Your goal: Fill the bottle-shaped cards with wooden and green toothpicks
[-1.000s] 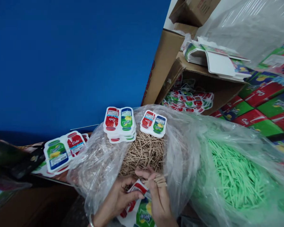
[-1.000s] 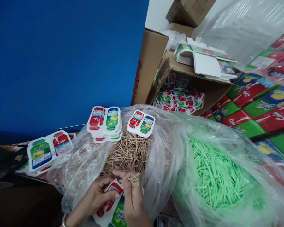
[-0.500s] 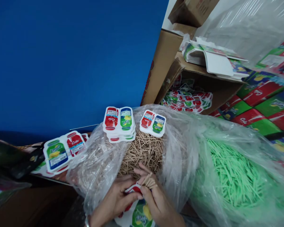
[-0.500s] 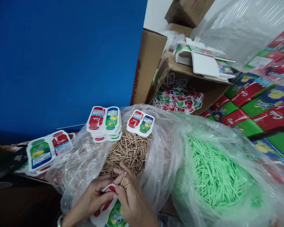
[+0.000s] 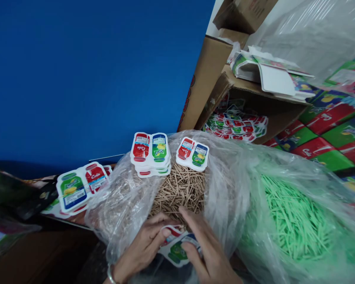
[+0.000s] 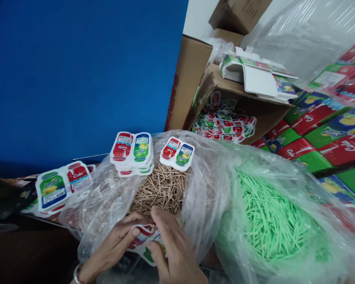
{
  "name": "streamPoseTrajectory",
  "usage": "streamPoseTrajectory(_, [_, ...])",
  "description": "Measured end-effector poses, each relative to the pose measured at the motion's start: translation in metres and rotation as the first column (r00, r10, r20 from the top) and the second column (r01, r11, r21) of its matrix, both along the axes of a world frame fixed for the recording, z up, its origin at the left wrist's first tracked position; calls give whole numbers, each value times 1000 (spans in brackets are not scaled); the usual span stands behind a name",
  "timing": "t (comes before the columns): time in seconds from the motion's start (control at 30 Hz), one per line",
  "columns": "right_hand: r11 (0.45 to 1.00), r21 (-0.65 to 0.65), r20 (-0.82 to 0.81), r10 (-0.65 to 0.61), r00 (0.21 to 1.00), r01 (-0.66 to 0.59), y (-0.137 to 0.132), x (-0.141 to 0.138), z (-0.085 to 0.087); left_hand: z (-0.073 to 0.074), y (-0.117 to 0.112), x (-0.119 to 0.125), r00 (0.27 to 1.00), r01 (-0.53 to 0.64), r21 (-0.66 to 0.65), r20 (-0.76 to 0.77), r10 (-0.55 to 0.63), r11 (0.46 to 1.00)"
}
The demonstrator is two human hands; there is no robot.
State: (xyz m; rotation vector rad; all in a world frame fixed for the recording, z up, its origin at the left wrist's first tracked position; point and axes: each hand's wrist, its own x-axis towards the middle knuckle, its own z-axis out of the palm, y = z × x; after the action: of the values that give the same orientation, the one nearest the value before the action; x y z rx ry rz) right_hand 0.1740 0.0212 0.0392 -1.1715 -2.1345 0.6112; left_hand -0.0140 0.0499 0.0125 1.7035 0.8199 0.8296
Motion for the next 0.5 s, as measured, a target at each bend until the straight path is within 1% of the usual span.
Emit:
streamPoseTrajectory(0.07, [999, 26, -2, 19, 1000, -19, 2, 3, 4, 0, 1, -1, 999, -21, -2, 33, 21, 1000])
streamPoseTrajectory(0.17, [995, 78, -8, 66, 998, -65, 5, 6, 3, -3, 1, -2, 996, -60, 2, 68, 59, 998])
streamPoseTrajectory(0.27, [996, 88, -41, 27, 999, -24, 7, 4, 3, -5, 1, -3, 995, -72, 1, 75, 72, 997])
streamPoseTrajectory(0.4, [999, -9, 61, 50, 997, -50, 7, -4, 11, -3, 0, -2, 996, -67, 70, 70, 62, 995])
streamPoseTrajectory(0.43, [997, -41, 65, 63, 996, -60, 7, -5, 13, -2, 0, -1, 996, -65, 75, 68, 60, 995])
streamPoseTrajectory(0.5, [996, -81, -14, 46, 999, -47, 5, -2, 13, 0, -1, 0, 996, -68, 53, 66, 64, 996])
